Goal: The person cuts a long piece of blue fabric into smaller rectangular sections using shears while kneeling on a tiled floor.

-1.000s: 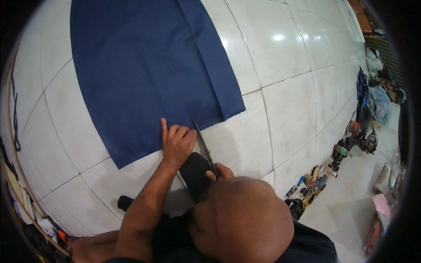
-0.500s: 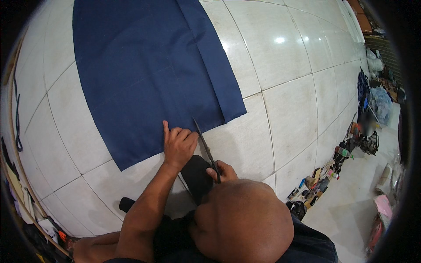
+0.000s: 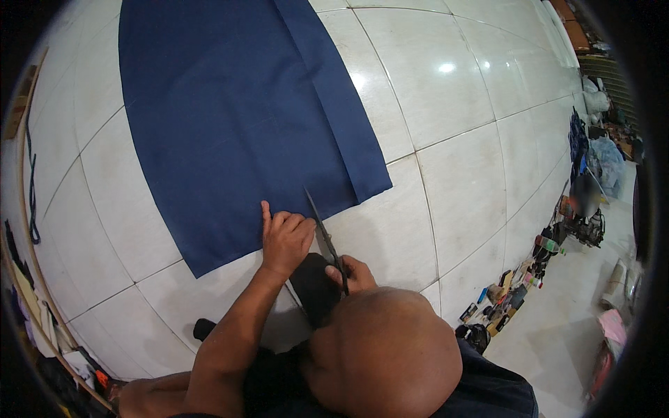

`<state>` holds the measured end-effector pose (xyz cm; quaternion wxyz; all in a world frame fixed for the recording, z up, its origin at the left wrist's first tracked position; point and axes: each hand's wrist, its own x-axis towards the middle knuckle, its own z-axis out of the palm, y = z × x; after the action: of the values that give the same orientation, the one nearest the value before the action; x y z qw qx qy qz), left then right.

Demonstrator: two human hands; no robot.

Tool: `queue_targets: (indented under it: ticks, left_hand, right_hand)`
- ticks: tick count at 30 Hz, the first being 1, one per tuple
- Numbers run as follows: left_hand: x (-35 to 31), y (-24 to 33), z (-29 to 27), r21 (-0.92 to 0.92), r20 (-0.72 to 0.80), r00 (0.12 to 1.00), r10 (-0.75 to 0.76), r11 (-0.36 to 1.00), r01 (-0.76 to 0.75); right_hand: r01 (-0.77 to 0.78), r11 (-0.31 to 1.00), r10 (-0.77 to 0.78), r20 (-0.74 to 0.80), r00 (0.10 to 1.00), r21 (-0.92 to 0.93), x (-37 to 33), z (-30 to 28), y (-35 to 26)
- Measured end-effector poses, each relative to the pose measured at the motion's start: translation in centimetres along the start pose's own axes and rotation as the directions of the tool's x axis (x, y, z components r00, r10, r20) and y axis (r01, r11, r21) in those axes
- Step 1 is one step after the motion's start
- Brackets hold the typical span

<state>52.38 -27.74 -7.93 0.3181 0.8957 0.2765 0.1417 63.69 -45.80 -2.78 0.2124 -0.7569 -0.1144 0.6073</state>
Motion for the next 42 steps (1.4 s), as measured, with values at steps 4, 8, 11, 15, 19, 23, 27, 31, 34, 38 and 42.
queue_targets:
  ticks: [4,8,11,15,19,23,27,31,34,38,42]
  left_hand:
    - [-0.2,0.2,-0.3,-0.014,0.016,1.0,0.003,1.0,-0.003]
    - [-0.2,0.3,-0.2,-0.024,0.01,1.0,0.002,1.0,-0.002]
    - [-0.4,0.2,-0.5,0.001,0.014,1.0,-0.011,1.0,0.011]
    - [-0.3,0.2,-0.1,0.011,-0.02,1.0,-0.014,1.0,0.014]
    - [-0.6,0.6,-0.4,-0.016,0.069,0.996,-0.049,0.999,0.051]
    - [-0.8,0.8,-0.6,-0.031,0.11,0.992,-0.065,0.997,0.069]
    - [-1.1,0.4,-0.4,-0.06,0.082,0.994,-0.068,0.996,0.073]
    - [-1.7,0.6,0.0,-0.044,0.103,0.992,-0.07,0.996,0.075]
    - [-2.4,0.5,0.2,-0.046,0.085,0.995,-0.054,0.997,0.058]
    - [-2.7,0.5,-0.2,-0.036,0.151,0.988,-0.033,0.999,0.039]
    - [-3.0,0.7,-0.7,0.03,0.185,0.983,-0.021,0.999,0.015]
  right_hand:
    - [0.082,0.993,-0.08,-0.021,0.997,0.08,1.2,0.5,0.0]
    - [0.04,0.996,-0.039,-0.013,0.999,0.078,0.8,0.6,-0.4]
    - [0.035,0.994,-0.034,-0.005,0.999,0.106,0.8,0.8,-0.7]
    - [0.045,0.984,-0.046,0.002,0.999,0.17,0.7,0.5,-1.6]
    - [0.062,0.996,-0.061,-0.013,0.998,0.059,0.9,-0.4,-3.6]
    - [0.101,0.989,-0.099,-0.018,0.995,0.108,1.6,0.4,-1.9]
    - [0.051,0.982,-0.05,-0.01,0.999,0.183,1.0,0.5,-2.6]
    - [0.113,0.981,-0.11,-0.026,0.994,0.157,2.2,0.4,-2.4]
    - [0.142,0.979,-0.138,-0.034,0.99,0.145,3.2,0.9,-1.7]
    - [0.129,0.981,-0.126,-0.031,0.992,0.146,2.6,0.8,-2.1]
    - [0.126,0.984,-0.123,-0.031,0.992,0.122,1.9,0.3,-3.3]
